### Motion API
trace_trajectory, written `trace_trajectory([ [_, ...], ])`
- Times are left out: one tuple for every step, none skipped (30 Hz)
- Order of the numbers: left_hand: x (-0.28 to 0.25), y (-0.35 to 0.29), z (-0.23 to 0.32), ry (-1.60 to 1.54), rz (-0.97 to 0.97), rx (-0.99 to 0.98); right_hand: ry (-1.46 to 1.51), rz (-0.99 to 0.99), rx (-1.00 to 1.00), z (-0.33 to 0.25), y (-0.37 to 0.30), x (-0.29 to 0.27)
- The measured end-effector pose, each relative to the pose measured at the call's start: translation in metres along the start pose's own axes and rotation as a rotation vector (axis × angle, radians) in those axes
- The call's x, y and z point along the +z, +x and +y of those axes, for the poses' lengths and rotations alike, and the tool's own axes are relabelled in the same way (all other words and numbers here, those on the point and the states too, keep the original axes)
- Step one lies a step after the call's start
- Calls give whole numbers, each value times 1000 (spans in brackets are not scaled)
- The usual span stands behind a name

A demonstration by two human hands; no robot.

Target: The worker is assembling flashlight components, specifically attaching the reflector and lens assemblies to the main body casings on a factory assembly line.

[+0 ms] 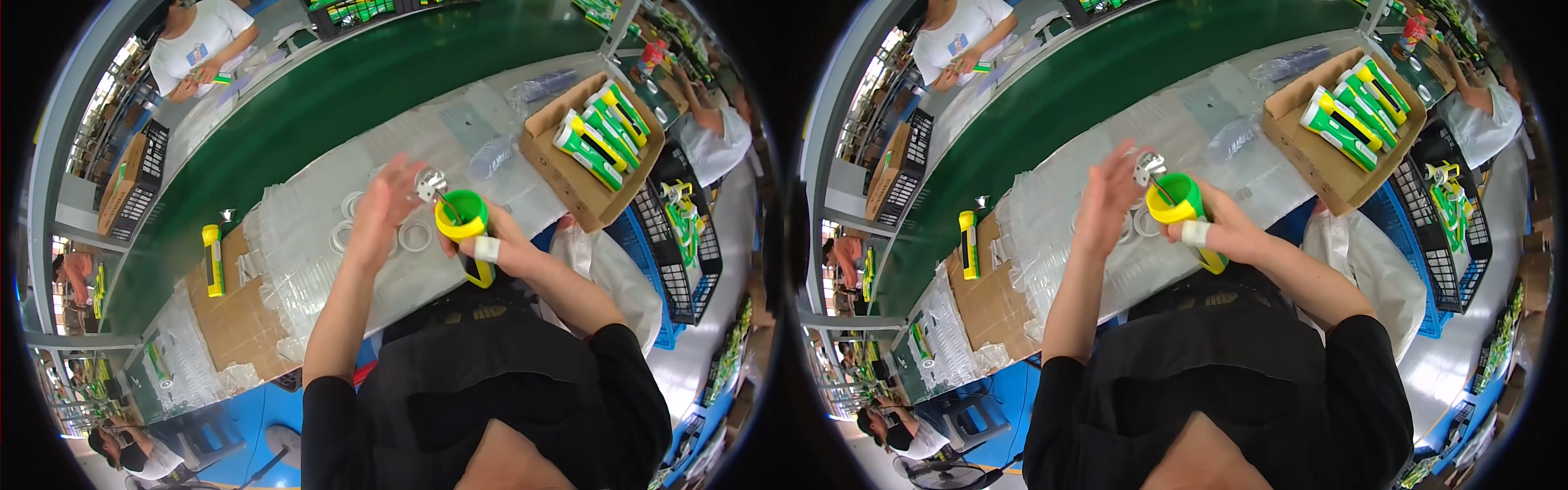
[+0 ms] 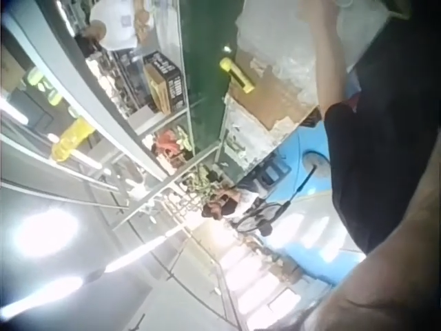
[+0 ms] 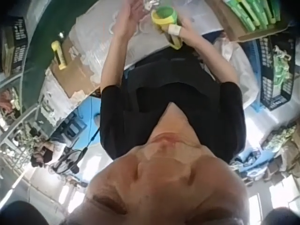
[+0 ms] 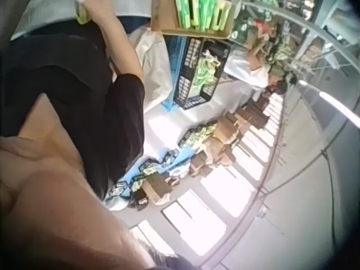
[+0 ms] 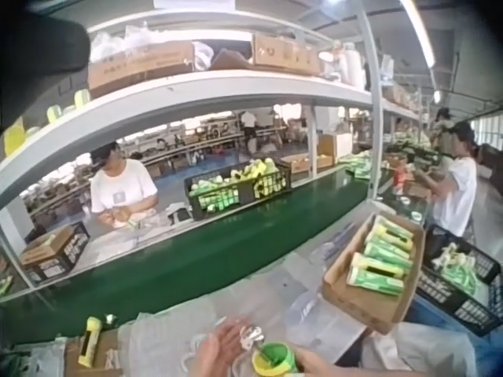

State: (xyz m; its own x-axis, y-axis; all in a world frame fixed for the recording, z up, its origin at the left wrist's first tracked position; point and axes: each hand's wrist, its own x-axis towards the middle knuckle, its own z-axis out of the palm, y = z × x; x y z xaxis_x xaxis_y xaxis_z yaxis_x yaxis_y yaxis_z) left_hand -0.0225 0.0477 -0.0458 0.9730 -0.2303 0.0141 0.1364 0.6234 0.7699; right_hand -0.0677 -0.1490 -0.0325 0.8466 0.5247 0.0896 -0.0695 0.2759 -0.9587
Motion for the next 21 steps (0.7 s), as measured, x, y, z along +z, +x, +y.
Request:
trace_trajectory([
  [16,1,-7,-3,-1,-6,7,-3,5,4,-8,-1],
  [33,0,-13,-48,-89,-144,11,7,10,7,-15,1],
  [42,-1,-17,-92,-175,-280,-51,58,72,9,-21,2],
  [43,-3,-20,-92,-174,-290,-112,108,134,11,-26,4],
  [43,-6,-24,41,-166,-236,-80,59,134,8,-32,4],
  [44,-9,-25,175,-157,-180,-74,64,136,10,-35,1],
  [45,-12,-25,491,-176,37,-136,101,108,14,-38,-3],
  [44,-13,-26,495,-171,34,-198,132,80,15,-39,-6],
  [41,-14,-27,604,-270,169,-230,112,84,12,-39,-10],
  [39,-15,-28,713,-370,304,-223,106,84,11,-39,-9],
  [40,-13,-30,881,-469,431,-138,147,52,11,-39,-6],
  [41,-11,-33,885,-467,426,-54,187,20,11,-40,-5],
  [44,-10,-37,953,-535,529,-146,209,-69,19,-40,-6],
  [46,-8,-39,1019,-610,635,-142,213,-71,25,-41,-8],
  [46,-9,-42,1104,-621,638,-118,237,-81,31,-42,-9],
  [46,-6,-45,1101,-630,634,-96,263,-91,34,-43,-11],
  [47,-5,-47,1047,-561,577,-94,267,-93,31,-43,-12],
  [48,-4,-51,991,-494,519,25,347,-51,25,-42,-14],
  [48,6,-58,988,-502,517,143,428,-9,22,-42,-16],
  [47,23,-64,1126,-352,560,143,430,-9,20,-43,-20],
  [44,39,-71,1258,-200,602,143,454,-5,19,-45,-27],
])
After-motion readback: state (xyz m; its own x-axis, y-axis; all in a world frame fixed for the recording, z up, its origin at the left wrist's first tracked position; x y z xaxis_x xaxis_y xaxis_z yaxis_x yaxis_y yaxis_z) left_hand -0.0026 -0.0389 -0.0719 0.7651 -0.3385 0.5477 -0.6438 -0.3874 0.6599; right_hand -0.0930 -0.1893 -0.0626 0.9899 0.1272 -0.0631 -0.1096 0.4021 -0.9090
